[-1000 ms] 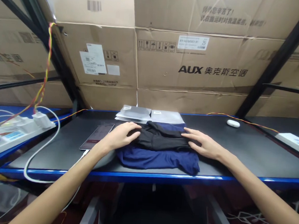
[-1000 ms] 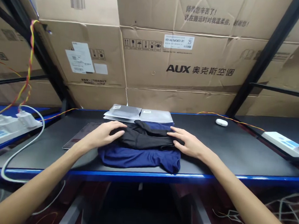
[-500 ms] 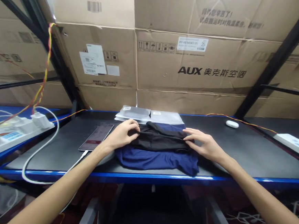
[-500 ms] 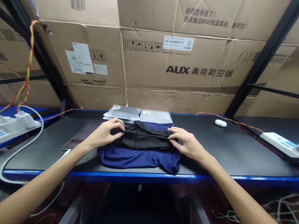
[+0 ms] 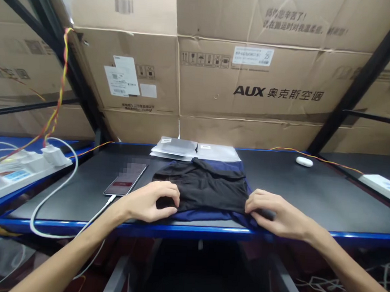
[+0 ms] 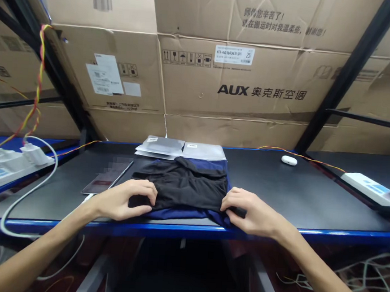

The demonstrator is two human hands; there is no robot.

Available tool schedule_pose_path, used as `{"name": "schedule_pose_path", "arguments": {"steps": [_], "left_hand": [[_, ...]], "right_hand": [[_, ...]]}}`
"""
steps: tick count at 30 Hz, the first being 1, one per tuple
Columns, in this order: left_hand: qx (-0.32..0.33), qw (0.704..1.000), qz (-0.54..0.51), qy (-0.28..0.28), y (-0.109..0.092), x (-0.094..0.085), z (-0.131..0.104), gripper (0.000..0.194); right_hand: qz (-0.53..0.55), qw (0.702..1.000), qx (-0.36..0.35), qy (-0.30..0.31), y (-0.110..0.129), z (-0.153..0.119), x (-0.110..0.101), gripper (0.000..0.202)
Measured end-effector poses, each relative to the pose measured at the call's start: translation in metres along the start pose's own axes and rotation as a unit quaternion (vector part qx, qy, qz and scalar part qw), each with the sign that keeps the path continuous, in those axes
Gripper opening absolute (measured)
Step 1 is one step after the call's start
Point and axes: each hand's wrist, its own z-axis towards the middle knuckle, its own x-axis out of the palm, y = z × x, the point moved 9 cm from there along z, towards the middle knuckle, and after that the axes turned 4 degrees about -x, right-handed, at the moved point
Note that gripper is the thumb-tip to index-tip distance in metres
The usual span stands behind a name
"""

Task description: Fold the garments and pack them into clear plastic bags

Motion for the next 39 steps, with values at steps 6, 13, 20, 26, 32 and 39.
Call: {"name": "schedule_pose_path", "arguments": {"steps": [6, 13, 20, 26, 32, 39], "left_hand": [[-0.017, 1.0, -0.01, -0.002, 0.006, -0.003, 0.012, 0.019], [-0.039, 0.99, 0.025, -0.136, 0.033, -0.043, 0.064, 0.026], [-0.057, 0.99, 0.077, -0.102, 0.069, -0.032, 0.12, 0.032], [-0.074, 0.989, -0.022, -0.127, 0.09, -0.031, 0.138, 0.029], [-0.129, 0.975, -0.009, -0.178, 0.105, -0.03, 0.148, 0.026], [-0.147, 0.973, 0.041, -0.175, 0.105, -0.021, 0.155, 0.019]], "right_hand": [[0.03, 0.998, 0.051, 0.005, -0.012, 0.002, -0.004, 0.02], [-0.017, 0.989, 0.085, -0.121, -0.052, 0.023, -0.041, 0.028], [-0.072, 0.995, 0.068, -0.006, -0.083, 0.059, -0.025, 0.027], [-0.036, 0.992, 0.115, -0.035, -0.095, 0.067, -0.038, 0.025], [-0.038, 0.991, 0.127, -0.018, -0.107, 0.07, -0.031, 0.025], [-0.073, 0.963, 0.226, -0.131, -0.156, 0.073, -0.052, 0.025]]}}
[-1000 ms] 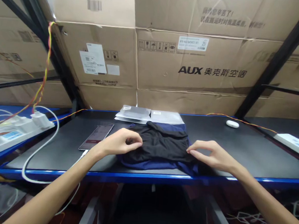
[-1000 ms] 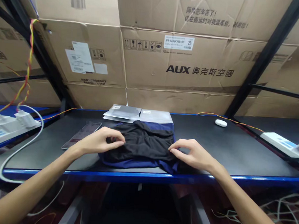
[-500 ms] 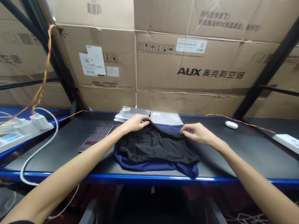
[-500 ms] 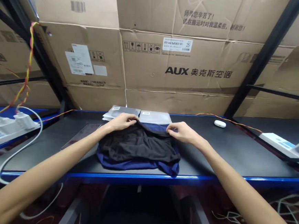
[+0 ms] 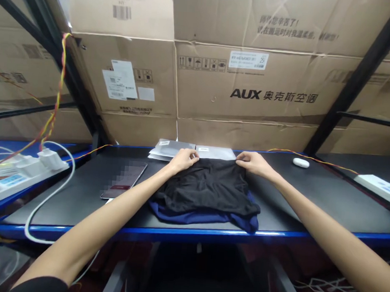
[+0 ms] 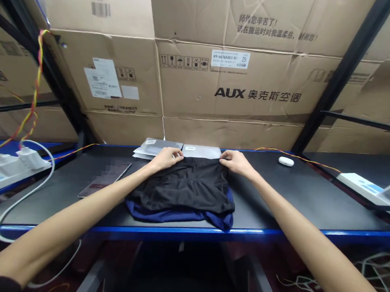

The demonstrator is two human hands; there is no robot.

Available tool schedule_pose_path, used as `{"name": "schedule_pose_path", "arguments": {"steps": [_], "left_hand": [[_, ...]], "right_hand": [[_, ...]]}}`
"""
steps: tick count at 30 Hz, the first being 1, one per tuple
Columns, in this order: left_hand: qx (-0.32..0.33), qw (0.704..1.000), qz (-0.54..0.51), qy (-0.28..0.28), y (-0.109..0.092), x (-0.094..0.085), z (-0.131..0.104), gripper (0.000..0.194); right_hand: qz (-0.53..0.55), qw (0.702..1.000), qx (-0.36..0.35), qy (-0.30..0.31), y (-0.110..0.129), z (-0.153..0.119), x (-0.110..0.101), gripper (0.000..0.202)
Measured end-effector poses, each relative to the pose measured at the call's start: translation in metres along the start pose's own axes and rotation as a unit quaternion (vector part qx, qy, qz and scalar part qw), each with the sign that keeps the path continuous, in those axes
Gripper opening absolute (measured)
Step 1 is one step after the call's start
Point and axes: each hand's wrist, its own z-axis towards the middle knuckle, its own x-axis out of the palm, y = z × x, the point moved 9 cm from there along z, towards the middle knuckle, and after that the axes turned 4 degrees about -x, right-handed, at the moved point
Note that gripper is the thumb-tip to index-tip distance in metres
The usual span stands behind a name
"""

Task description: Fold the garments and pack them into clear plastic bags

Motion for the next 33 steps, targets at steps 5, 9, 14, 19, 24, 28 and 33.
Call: {"name": "schedule_pose_path", "arguments": {"steps": [5, 9, 14, 19, 24, 28, 33], "left_hand": [[0.038, 0.998, 0.046, 0.031, -0.008, 0.009, -0.006, 0.025], [0.071, 0.995, 0.067, 0.025, -0.017, 0.002, -0.019, 0.028], [0.14, 0.988, 0.06, -0.011, -0.04, -0.022, -0.049, 0.034], [0.176, 0.976, 0.058, 0.11, -0.051, -0.011, -0.09, 0.052], [0.14, 0.967, 0.094, 0.19, -0.035, 0.013, -0.114, 0.068], [0.134, 0.968, 0.105, 0.187, -0.033, 0.018, -0.118, 0.066], [0.124, 0.968, 0.113, 0.188, -0.035, 0.017, -0.119, 0.067]], "right_hand": [[-0.064, 0.998, -0.006, 0.012, -0.01, 0.001, 0.015, 0.015], [-0.091, 0.996, -0.016, 0.021, -0.006, -0.006, 0.017, 0.016], [-0.123, 0.989, -0.075, -0.042, 0.021, -0.013, 0.003, 0.032], [-0.017, 0.985, -0.171, 0.026, 0.075, -0.035, 0.022, 0.04], [-0.008, 0.97, -0.152, 0.19, 0.094, -0.063, 0.059, 0.066], [-0.041, 0.962, -0.139, 0.232, 0.091, -0.073, 0.069, 0.073], [-0.048, 0.962, -0.144, 0.228, 0.09, -0.073, 0.068, 0.074]]}}
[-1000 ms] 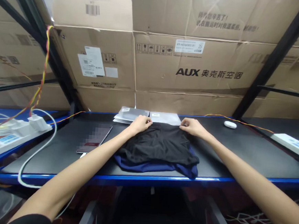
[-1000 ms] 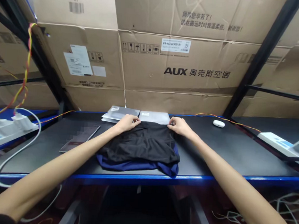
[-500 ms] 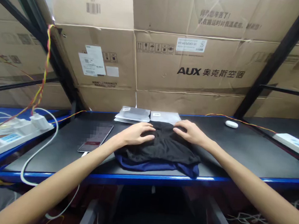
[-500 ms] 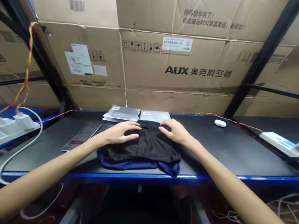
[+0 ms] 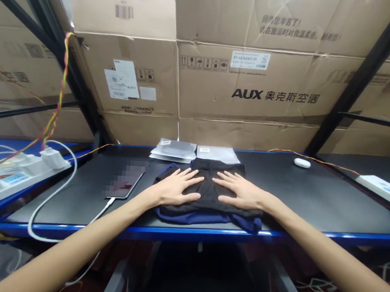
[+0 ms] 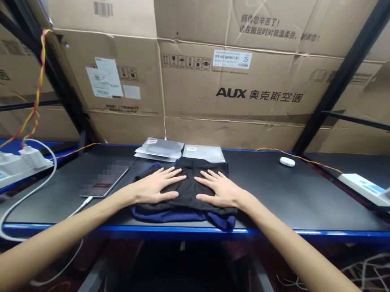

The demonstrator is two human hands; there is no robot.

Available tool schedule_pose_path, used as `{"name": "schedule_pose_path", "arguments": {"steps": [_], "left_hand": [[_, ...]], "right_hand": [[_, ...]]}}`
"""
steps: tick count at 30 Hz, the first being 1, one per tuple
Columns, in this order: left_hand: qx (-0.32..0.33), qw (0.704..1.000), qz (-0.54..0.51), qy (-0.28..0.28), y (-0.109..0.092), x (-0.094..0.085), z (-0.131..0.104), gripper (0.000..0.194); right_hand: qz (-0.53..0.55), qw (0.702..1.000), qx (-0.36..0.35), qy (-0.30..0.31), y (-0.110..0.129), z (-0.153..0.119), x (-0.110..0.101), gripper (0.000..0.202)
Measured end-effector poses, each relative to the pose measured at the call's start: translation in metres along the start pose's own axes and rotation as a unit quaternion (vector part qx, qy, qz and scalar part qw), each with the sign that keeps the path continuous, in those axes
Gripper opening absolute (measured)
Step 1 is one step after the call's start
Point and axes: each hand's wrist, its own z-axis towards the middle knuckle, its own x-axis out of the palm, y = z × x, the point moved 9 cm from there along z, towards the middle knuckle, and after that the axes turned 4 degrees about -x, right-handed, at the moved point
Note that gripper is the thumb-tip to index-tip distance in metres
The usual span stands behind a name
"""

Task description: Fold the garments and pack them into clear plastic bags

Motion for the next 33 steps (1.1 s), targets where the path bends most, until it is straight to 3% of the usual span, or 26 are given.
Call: {"name": "schedule_pose_path", "arguments": {"steps": [11, 15, 18, 21, 26, 33], "left_hand": [[-0.002, 1.0, -0.005, -0.007, 0.001, 0.0, -0.001, 0.066], [0.021, 0.999, -0.018, -0.027, 0.007, -0.011, 0.006, 0.057], [0.011, 0.995, -0.001, -0.104, 0.028, -0.036, 0.018, 0.047], [-0.057, 0.982, 0.086, -0.158, 0.062, -0.054, 0.032, 0.052], [-0.139, 0.958, 0.198, -0.151, 0.107, -0.06, 0.05, 0.064], [-0.174, 0.956, 0.181, -0.153, 0.123, -0.071, 0.055, 0.058]], "right_hand": [[0.012, 1.0, 0.0, 0.0, -0.007, -0.004, -0.002, 0.073], [0.021, 1.0, 0.002, -0.002, -0.008, -0.004, -0.002, 0.072], [0.022, 1.0, 0.001, -0.006, -0.008, -0.004, -0.002, 0.072], [0.018, 1.0, 0.0, -0.005, -0.008, -0.004, -0.002, 0.072], [0.01, 1.0, 0.007, 0.004, -0.006, -0.004, -0.002, 0.074], [0.022, 1.0, 0.01, 0.004, -0.004, -0.005, -0.004, 0.074]]}}
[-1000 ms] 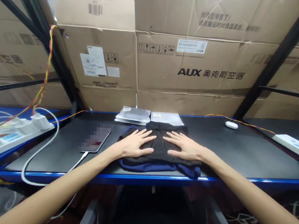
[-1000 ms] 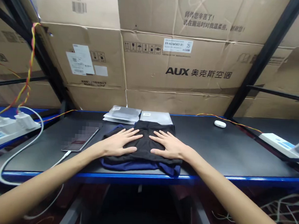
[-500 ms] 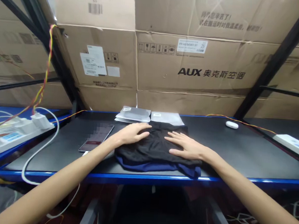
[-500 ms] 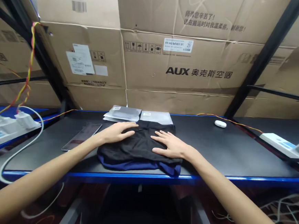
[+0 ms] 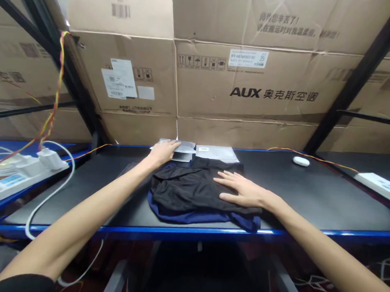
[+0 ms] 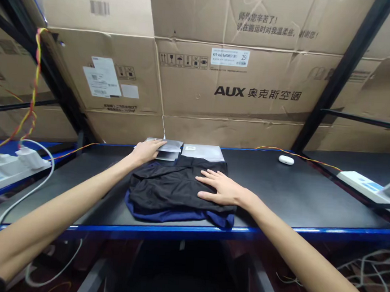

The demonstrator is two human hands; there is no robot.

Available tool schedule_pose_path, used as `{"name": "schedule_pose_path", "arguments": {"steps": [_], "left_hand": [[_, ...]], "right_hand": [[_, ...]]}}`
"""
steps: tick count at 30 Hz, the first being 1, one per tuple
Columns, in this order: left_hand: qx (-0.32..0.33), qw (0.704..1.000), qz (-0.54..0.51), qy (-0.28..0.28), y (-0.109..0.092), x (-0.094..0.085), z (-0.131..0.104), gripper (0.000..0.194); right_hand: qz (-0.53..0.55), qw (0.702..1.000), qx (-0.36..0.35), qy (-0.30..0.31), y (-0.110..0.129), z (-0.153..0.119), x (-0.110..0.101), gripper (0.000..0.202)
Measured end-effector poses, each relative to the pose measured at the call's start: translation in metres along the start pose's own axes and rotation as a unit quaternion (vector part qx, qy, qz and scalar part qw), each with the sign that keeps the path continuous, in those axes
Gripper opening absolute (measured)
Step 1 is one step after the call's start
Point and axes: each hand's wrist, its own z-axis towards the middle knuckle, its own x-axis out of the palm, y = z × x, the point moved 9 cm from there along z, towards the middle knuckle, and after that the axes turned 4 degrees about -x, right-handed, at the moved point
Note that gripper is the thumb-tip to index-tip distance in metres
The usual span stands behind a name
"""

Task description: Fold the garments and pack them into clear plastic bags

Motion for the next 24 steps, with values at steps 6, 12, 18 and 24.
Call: {"name": "schedule_pose_path", "arguments": {"steps": [6, 12, 18, 24], "left_hand": [[-0.021, 0.997, -0.01, -0.076, -0.017, -0.047, -0.014, 0.059], [0.089, 0.994, -0.021, -0.057, -0.103, -0.058, -0.051, 0.057], [0.168, 0.984, -0.062, 0.01, -0.159, -0.023, -0.076, 0.051], [0.216, 0.965, -0.144, 0.048, -0.133, -0.027, -0.087, 0.061]], "right_hand": [[0.044, 0.999, -0.018, -0.021, -0.01, -0.001, -0.004, 0.061], [-0.017, 0.996, 0.014, -0.081, -0.033, -0.001, -0.019, 0.054], [-0.043, 0.995, 0.036, -0.078, -0.042, -0.002, -0.021, 0.047], [-0.012, 0.997, 0.042, -0.064, -0.042, -0.003, -0.02, 0.047]]}}
